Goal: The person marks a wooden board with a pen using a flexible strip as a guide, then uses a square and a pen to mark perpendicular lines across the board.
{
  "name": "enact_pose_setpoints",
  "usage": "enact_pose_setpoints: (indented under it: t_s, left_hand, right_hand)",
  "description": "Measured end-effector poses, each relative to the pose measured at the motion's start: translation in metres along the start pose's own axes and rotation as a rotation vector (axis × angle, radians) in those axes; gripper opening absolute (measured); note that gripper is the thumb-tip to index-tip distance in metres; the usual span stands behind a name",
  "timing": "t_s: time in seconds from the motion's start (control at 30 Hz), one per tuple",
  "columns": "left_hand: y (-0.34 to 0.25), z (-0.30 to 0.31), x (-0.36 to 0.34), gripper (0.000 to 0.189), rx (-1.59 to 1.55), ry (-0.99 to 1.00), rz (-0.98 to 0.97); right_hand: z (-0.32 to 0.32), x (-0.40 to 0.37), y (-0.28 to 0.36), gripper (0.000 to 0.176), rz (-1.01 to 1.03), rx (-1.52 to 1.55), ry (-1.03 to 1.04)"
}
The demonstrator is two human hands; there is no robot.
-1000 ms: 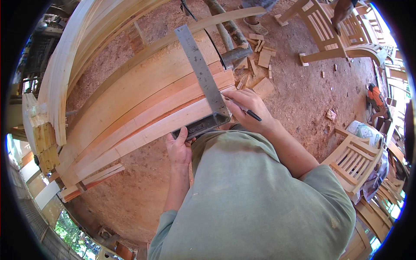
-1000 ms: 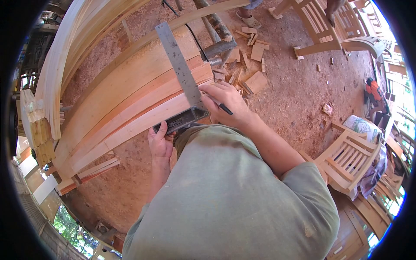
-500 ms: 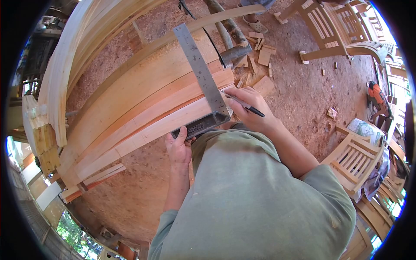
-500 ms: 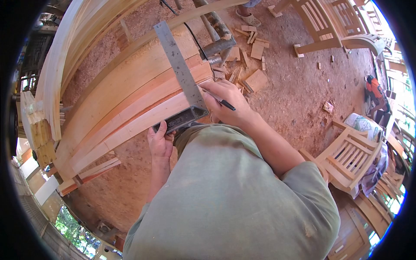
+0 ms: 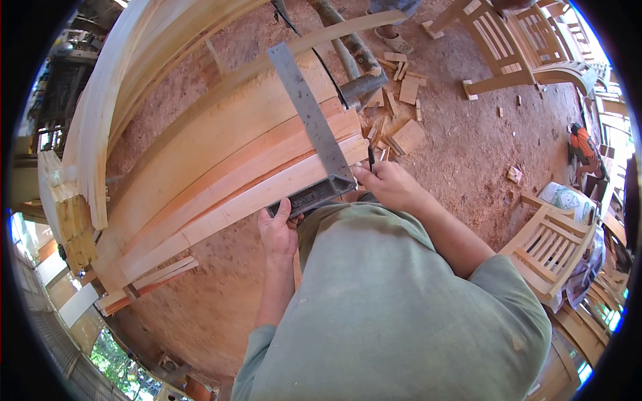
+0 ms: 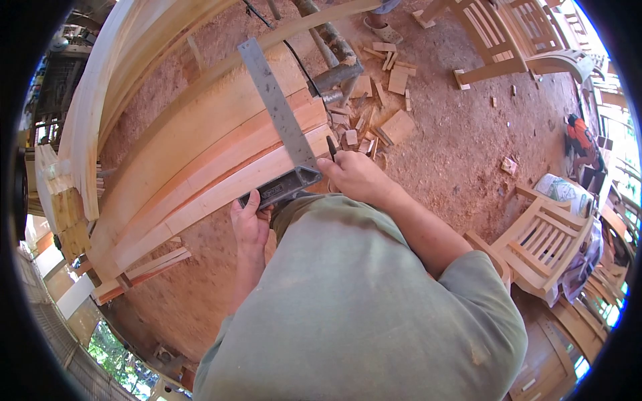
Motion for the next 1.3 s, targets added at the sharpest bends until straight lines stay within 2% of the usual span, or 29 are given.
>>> enact_pose_setpoints:
  t_s: [0.03, 0.1, 0.13, 0.2, 0.3, 0.6, 1.3]
  left_hand:
    - [0.0, -0.001, 0.0, 0.023, 0.006, 0.007, 0.006]
    - [0.001, 0.001, -0.001, 0.023, 0.016, 0.011, 0.011]
    - [0.003, 0.001, 0.0, 0.023, 0.02, 0.024, 0.025]
    - [0.005, -0.001, 0.002, 0.023, 0.028, 0.04, 0.036]
    - [0.007, -0.01, 0.001, 0.024, 0.035, 0.047, 0.048]
    - [0.007, -0.021, 0.001, 0.023, 0.041, 0.087, 0.026]
    - [0.011, -0.024, 0.001, 0.026, 0.037, 0.087, 0.017]
  right_hand:
    - [-0.008, 0.003, -0.012, 0.038, 0.001, 0.002, 0.001]
    - [-0.025, 0.008, -0.034, 0.034, -0.113, 0.638, 0.035]
    - [-0.03, 0.009, -0.037, 0.034, -0.112, 0.642, 0.036]
    - [-0.036, 0.01, -0.037, 0.028, -0.072, 0.869, 0.053]
    - [-0.031, 0.011, -0.04, 0.025, -0.127, 0.888, 0.012]
    - [-0.027, 0.01, -0.038, 0.022, -0.102, 0.945, -0.077]
    - [-0.026, 0.012, -0.042, 0.024, -0.1, 0.941, -0.066]
Point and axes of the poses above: each hand's wrist, its own x-axis towards the middle knuckle, its own z-axis out of the back of the hand, y = z × x, the point moved 3 cm from there along x, towards the middle knuckle, and after that the axes turned 13 degrees about x, right-handed, at the moved point
